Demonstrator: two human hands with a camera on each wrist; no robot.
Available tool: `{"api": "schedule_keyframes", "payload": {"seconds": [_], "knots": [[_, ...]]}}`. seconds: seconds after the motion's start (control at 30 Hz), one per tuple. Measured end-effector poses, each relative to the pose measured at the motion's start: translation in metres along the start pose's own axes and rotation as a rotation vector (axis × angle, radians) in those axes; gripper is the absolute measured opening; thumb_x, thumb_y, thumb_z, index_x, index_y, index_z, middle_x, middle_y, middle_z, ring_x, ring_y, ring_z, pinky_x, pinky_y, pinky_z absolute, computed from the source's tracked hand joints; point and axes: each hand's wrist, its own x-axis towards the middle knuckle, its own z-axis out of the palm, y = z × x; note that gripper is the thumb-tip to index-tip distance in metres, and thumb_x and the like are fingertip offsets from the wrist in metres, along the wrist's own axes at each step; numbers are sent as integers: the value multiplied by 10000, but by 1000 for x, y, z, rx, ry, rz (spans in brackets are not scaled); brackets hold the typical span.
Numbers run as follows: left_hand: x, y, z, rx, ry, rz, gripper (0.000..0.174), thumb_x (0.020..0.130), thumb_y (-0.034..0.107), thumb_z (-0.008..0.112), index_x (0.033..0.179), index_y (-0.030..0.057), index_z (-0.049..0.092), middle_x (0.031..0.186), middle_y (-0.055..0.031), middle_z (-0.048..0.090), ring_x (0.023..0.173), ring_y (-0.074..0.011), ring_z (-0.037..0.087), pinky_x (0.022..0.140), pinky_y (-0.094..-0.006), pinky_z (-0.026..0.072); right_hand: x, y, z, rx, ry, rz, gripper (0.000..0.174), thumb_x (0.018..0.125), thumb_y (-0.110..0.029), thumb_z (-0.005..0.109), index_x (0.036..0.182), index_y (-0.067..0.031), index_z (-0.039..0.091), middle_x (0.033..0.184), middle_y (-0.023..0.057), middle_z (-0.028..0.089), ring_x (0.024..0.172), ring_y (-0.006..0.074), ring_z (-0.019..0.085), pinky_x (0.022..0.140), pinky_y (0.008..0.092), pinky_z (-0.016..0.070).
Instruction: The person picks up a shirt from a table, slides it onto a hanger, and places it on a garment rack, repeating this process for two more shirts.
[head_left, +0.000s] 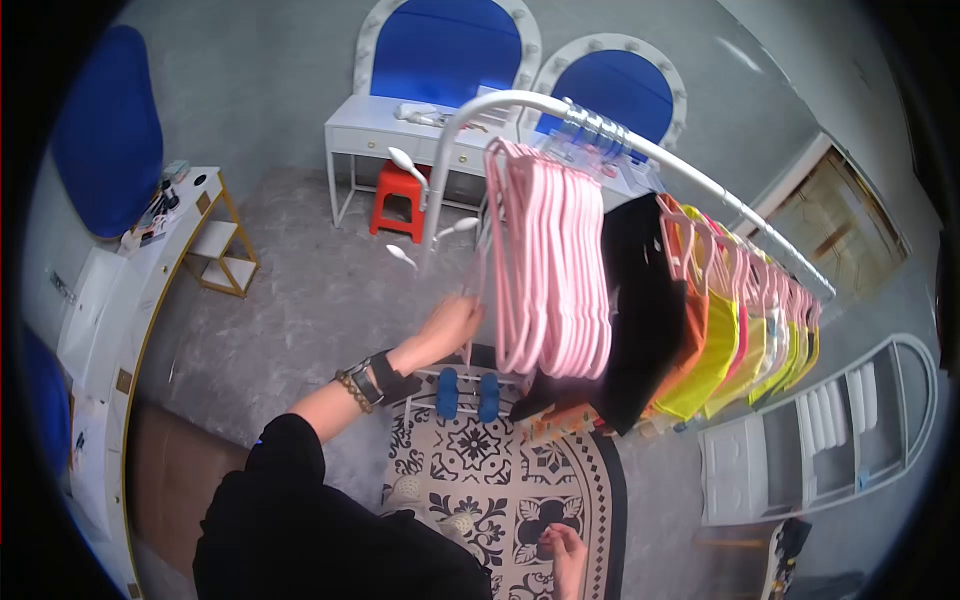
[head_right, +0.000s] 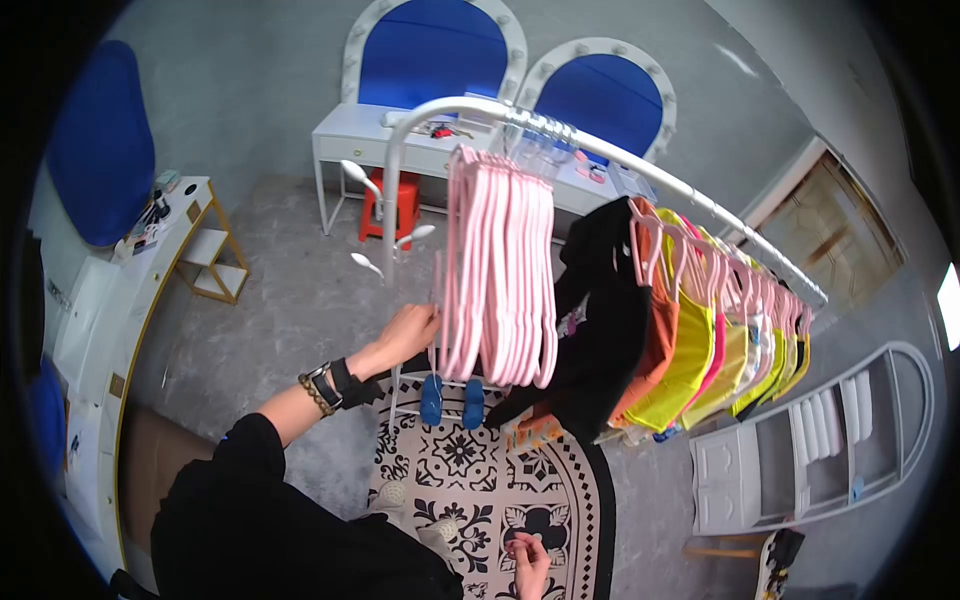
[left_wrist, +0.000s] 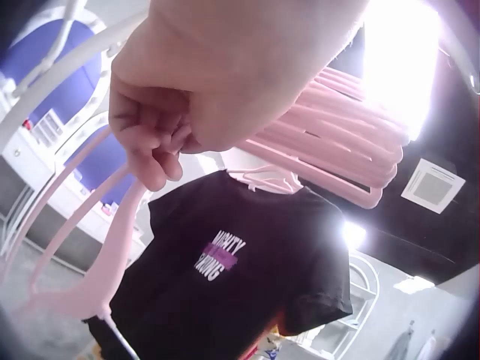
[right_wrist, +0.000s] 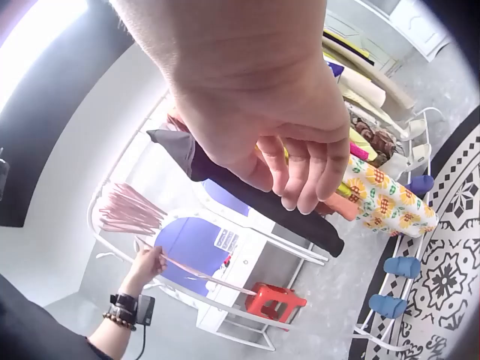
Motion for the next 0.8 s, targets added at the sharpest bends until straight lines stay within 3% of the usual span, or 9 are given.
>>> {"api": "schedule_keyframes", "payload": {"seconds": [0.07, 0.1, 0.2, 0.37, 0.43, 0.5, 0.63, 0.67, 0.8], "knots": [[-28, -1, 27, -345, -164, -246, 353, 949, 162, 504, 706, -67, 617, 559, -213, 611, 555, -311, 683, 586, -452, 520, -30, -15, -15, -187, -13, -136, 295, 981, -285, 655, 1197, -88, 690, 1023, 55, 716, 923, 166, 673, 825, 273, 537], [-50, -25, 1, -276, -239, -258, 384, 959, 154, 479, 671, -62, 612, 528, -176, 603, 523, -298, 666, 562, -434, 515, -46, 23, 32, -100, -30, -101, 250, 997, -242, 629, 1158, -60, 689, 953, 48, 710, 860, 141, 653, 790, 288, 545], [-87, 3, 60, -275, -463, -248, 401, 987, 173, 491, 659, -31, 598, 557, -147, 640, 533, -275, 675, 546, -414, 536, -52, 47, -14, 33, 89, 0, 203, 963, -96, 605, 1125, 15, 655, 915, 74, 718, 836, 123, 673, 722, 249, 501], [-192, 82, 114, -29, -892, 282, 256, 990, 203, 510, 908, 9, 656, 747, -252, 658, 746, -451, 656, 652, -529, 516, -106, 80, -26, 272, 182, -91, 302, 988, -165, 631, 1234, 8, 602, 1074, 92, 694, 965, 152, 670, 813, 287, 532], [-239, 139, 128, -14, -982, 447, 210, 968, 188, 542, 1062, 18, 623, 949, -281, 624, 859, -465, 634, 730, -558, 499, -140, 77, -41, 61, 283, -177, 361, 985, -182, 642, 1291, -6, 566, 1157, 86, 659, 1025, 153, 644, 849, 295, 531], [-284, 204, 135, 15, -1060, 623, 162, 975, 188, 561, 1057, 48, 567, 1079, -227, 537, 934, -476, 593, 740, -528, 504, -186, 68, -59, 143, 335, -174, 408, 977, -202, 650, 1332, -30, 546, 1238, 87, 611, 1125, 164, 592, 909, 317, 513], [-380, 319, 183, -16, -1326, 996, 277, 886, 72, 582, 1163, 68, 568, 1161, -225, 541, 933, -484, 618, 774, -561, 515, -279, 95, -106, -253, 628, -431, 505, 959, -309, 655, 1352, -26, 512, 1342, 136, 508, 1294, 286, 459, 1059, 408, 401], [-407, 346, 183, -50, -1373, 1073, 284, 874, 62, 581, 1158, 62, 567, 1153, -221, 556, 924, -480, 623, 772, -560, 517, -304, 102, -113, -269, 637, -461, 517, 957, -335, 648, 1337, -11, 513, 1330, 151, 510, 1292, 331, 440, 1085, 421, 370], [-509, 460, 196, -196, -1529, 1354, 231, 873, 60, 561, 1103, 40, 567, 1073, -202, 602, 879, -456, 638, 744, -551, 513, -413, 130, -138, -310, 657, -178, 422, 959, -291, 623, 1299, -56, 541, 1162, 193, 613, 1051, 357, 608, 893, 449, 498]]}}
